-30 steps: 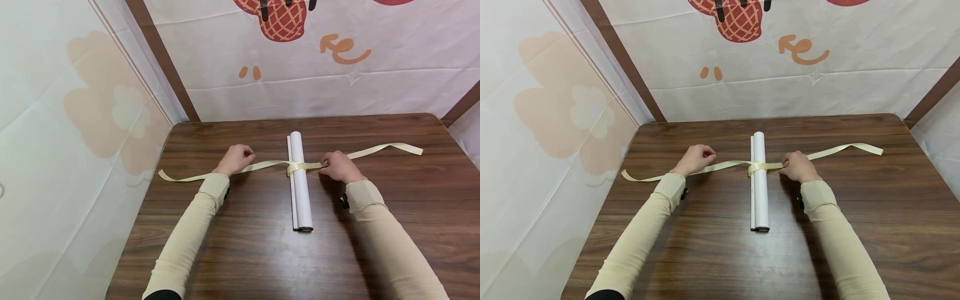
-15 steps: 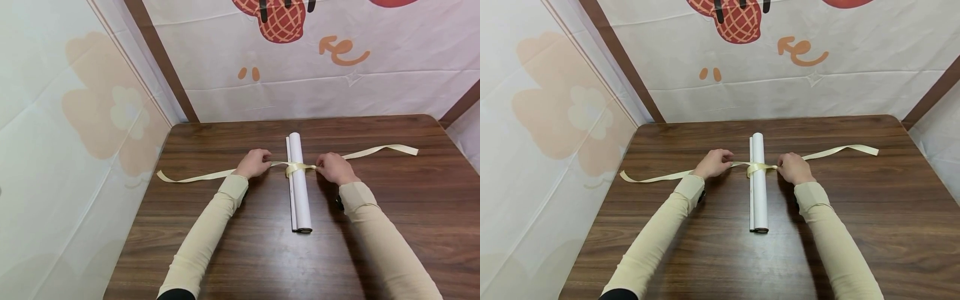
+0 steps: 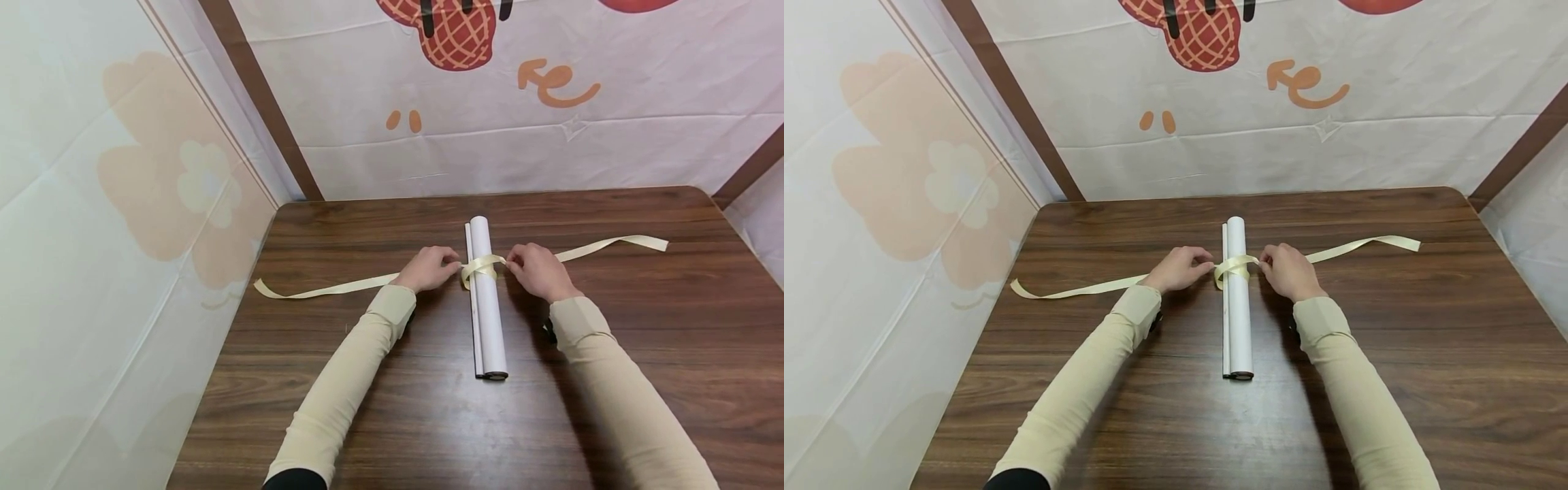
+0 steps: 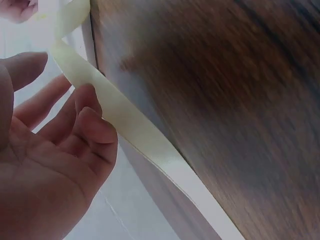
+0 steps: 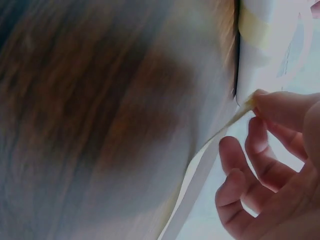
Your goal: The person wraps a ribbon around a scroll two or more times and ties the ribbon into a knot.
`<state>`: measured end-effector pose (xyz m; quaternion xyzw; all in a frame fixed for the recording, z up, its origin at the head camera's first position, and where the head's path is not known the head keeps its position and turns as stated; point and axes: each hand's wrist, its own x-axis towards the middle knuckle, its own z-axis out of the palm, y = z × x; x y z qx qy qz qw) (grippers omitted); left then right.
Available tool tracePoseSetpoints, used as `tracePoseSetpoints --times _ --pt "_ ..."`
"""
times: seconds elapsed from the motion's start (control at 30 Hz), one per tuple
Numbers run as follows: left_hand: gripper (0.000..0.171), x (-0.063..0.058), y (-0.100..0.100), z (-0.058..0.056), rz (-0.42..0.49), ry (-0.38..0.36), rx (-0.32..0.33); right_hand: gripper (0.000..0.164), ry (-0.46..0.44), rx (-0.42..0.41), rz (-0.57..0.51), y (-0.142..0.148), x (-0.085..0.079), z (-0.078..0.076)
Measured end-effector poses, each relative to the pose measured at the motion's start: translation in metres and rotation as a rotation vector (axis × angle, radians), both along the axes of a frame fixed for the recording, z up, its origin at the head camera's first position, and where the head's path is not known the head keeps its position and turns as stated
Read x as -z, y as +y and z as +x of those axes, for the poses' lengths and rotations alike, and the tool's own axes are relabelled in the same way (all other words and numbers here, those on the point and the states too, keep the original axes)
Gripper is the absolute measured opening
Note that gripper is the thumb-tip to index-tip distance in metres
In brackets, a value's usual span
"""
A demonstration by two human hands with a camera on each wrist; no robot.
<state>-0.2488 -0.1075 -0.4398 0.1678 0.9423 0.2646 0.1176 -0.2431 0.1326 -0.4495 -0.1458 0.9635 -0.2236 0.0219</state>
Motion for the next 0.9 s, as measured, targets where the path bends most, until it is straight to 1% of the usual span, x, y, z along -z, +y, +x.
tracePoseSetpoints --times 0.17,0.23,0.4,0.53,0.7,0.83,0.9 --pt "0.031 0.0 0.004 0.0 -0.017 0.01 0.022 0.016 0.024 -0.019 -0.072 -0.004 0.002 -0.001" --pt "0.029 0.0 0.005 0.0 -0.01 0.012 0.028 0.015 0.032 -0.032 -0.1 -0.006 0.003 -0.001" --pt "0.024 0.001 0.006 0.0 0.025 0.009 0.043 0.012 0.051 -0.06 -0.171 -0.01 0.005 -0.002" --pt "0.026 0.0 0.005 0.0 0.058 -0.009 0.055 0.011 0.074 -0.082 -0.23 -0.014 0.003 -0.002" --pt "0.033 -0.002 0.004 0.001 0.109 -0.066 0.076 0.01 0.077 -0.082 -0.269 -0.018 0.002 -0.002" --pt "0.033 -0.003 0.004 0.002 0.148 -0.128 0.073 0.009 0.068 -0.055 -0.284 -0.02 0.002 -0.001" --pt "0.032 -0.003 0.005 0.002 0.15 -0.14 0.075 0.009 0.066 -0.049 -0.298 -0.022 0.002 0.0"
